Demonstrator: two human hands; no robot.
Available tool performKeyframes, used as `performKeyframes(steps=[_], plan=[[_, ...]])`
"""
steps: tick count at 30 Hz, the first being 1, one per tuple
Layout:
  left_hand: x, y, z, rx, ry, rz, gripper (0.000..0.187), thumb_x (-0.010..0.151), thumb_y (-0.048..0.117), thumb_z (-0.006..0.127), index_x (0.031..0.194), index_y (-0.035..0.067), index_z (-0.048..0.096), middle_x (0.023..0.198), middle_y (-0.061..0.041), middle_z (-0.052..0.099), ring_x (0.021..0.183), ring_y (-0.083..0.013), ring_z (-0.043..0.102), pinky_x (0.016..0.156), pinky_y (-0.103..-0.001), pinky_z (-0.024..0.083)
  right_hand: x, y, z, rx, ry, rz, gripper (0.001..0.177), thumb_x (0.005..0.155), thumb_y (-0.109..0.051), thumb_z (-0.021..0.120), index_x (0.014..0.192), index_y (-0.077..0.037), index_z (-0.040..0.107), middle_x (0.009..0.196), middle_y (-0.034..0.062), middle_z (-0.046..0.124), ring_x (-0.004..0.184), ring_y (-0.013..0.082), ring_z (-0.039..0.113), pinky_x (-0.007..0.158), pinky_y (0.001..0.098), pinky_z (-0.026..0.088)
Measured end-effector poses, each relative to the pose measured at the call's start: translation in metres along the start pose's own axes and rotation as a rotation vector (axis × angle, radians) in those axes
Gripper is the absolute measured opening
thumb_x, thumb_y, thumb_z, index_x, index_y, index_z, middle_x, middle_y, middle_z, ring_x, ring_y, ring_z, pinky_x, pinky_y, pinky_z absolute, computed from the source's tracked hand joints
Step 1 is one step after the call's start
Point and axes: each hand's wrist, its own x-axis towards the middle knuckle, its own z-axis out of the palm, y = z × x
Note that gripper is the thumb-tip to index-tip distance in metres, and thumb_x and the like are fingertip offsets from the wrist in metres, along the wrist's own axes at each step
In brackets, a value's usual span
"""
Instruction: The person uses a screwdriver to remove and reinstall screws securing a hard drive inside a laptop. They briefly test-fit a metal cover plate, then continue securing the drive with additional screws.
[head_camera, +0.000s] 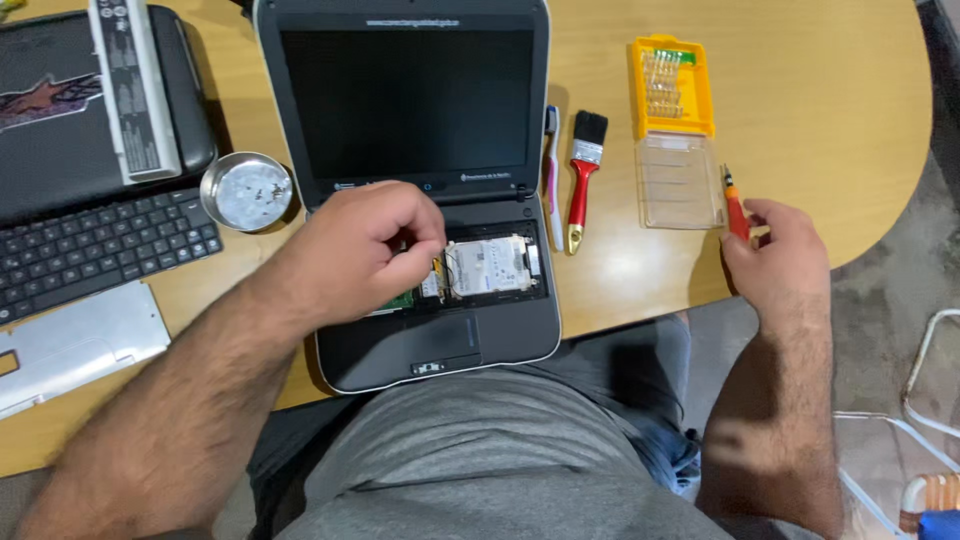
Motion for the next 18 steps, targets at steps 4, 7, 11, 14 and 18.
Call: performKeyframes(steps=[4, 7, 11, 14, 18], plan=[[-0.001, -0.005, 0.002, -0.005, -0.035, -0.162, 0.009, 0.091, 0.013, 0.067, 0.083, 0.016, 0.065, 0.084, 0.003, 0.073, 0.078, -0.0125, 0.068, 0.068, -0.030, 0.056, 0.012, 0.023, 0.020, -0.042, 0.073, -0.090, 0.034, 0.095, -0.016, 0.070, 0.125, -0.001, 0.076, 0.112, 0.0188, 0.069, 0.104, 0.0363, 0.063, 0.091, 0.0467, 0.050], [-0.007, -0.009, 0.001, -0.028, -0.020, -0.233, 0.006, 0.089, 0.017, 0.073, 0.084, 0.018, 0.069, 0.088, 0.005, 0.076, 0.079, -0.0103, 0.071, 0.069, -0.028, 0.057, 0.019, 0.046, 0.029, -0.096, 0.130, -0.054, 0.033, 0.095, -0.017, 0.066, 0.122, -0.003, 0.079, 0.108, 0.0171, 0.072, 0.096, 0.0351, 0.065, 0.088, 0.0457, 0.052], [-0.013, -0.010, 0.000, -0.258, 0.069, -0.261, 0.009, 0.086, 0.012, 0.080, 0.085, 0.015, 0.071, 0.091, 0.000, 0.079, 0.079, -0.0096, 0.074, 0.067, -0.024, 0.060, 0.018, 0.049, 0.024, 0.064, 0.533, -0.314, 0.020, 0.097, 0.003, 0.074, 0.115, 0.003, 0.083, 0.103, 0.0173, 0.073, 0.091, 0.0305, 0.067, 0.080, 0.0397, 0.052], [-0.015, -0.016, 0.006, -0.466, 0.124, -0.239, 0.014, 0.085, 0.005, 0.081, 0.087, 0.012, 0.069, 0.090, -0.003, 0.079, 0.081, -0.0106, 0.076, 0.069, -0.023, 0.062, -0.003, -0.003, -0.001, 0.419, 0.653, -0.442, 0.019, 0.098, 0.024, 0.071, 0.115, 0.015, 0.073, 0.110, 0.0245, 0.062, 0.094, 0.0307, 0.061, 0.080, 0.0374, 0.053], [-0.015, -0.021, 0.018, -0.744, 0.163, -0.209, 0.023, 0.083, -0.004, 0.081, 0.092, 0.010, 0.065, 0.092, -0.009, 0.079, 0.089, -0.0154, 0.080, 0.072, -0.022, 0.064, -0.029, -0.072, -0.020, 0.874, 0.654, -0.631, 0.030, 0.089, 0.028, 0.050, 0.112, 0.009, 0.049, 0.112, 0.0284, 0.042, 0.084, 0.0373, 0.055, 0.076, 0.0466, 0.056]])
